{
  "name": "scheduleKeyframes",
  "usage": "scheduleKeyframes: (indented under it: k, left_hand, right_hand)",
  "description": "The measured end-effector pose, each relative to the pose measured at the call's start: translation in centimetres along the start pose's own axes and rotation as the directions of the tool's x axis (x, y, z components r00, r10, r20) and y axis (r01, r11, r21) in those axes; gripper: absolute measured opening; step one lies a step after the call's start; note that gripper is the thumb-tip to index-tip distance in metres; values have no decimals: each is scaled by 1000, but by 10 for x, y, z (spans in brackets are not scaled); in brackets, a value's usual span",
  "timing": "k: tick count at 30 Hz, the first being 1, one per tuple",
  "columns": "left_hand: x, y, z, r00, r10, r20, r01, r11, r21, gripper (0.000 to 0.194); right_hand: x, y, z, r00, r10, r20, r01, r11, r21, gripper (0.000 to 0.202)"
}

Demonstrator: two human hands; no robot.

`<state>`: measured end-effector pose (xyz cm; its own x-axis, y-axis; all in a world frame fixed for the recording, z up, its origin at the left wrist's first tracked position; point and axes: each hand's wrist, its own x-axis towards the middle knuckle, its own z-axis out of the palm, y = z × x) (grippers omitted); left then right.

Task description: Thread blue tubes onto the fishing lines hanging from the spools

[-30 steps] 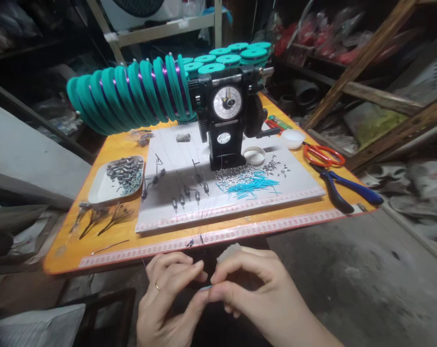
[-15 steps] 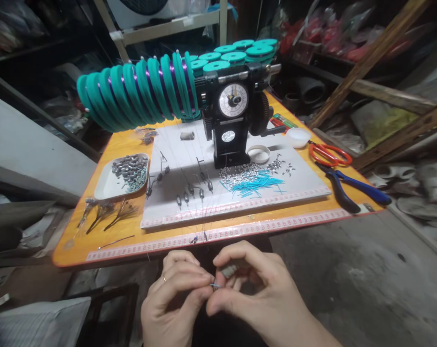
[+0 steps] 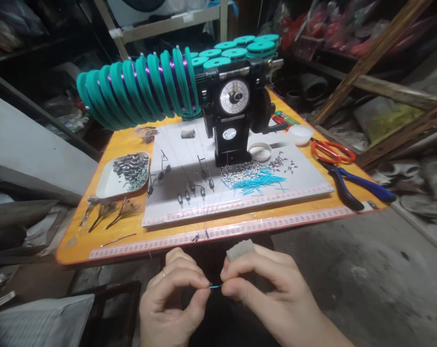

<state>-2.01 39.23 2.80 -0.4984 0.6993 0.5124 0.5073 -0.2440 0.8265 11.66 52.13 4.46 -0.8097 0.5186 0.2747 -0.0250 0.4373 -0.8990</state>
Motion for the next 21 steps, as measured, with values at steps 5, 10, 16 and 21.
scheduleKeyframes:
  k: [5,10,16,21]
  left_hand:
    - [-1,-2,-25,1000,5,-17,-2,986,164,15]
    - [0,-10,-46,1000,-9,-28,18,940,342,17]
    - [5,-18,-41,1000,-15,13,8,911,411,21]
    - [12,-21,-28,998,-6,55,-16,917,398,19]
  right_hand:
    - [12,6,15,998,-11,69,20,991,-136,22]
    - [30,12,26,968,-118,222,208,868,-450,30]
    - [19,30,-10,972,-219,84,208,639,-740,25]
    - [11,25,-23,959,-281,22,190,583,-790,23]
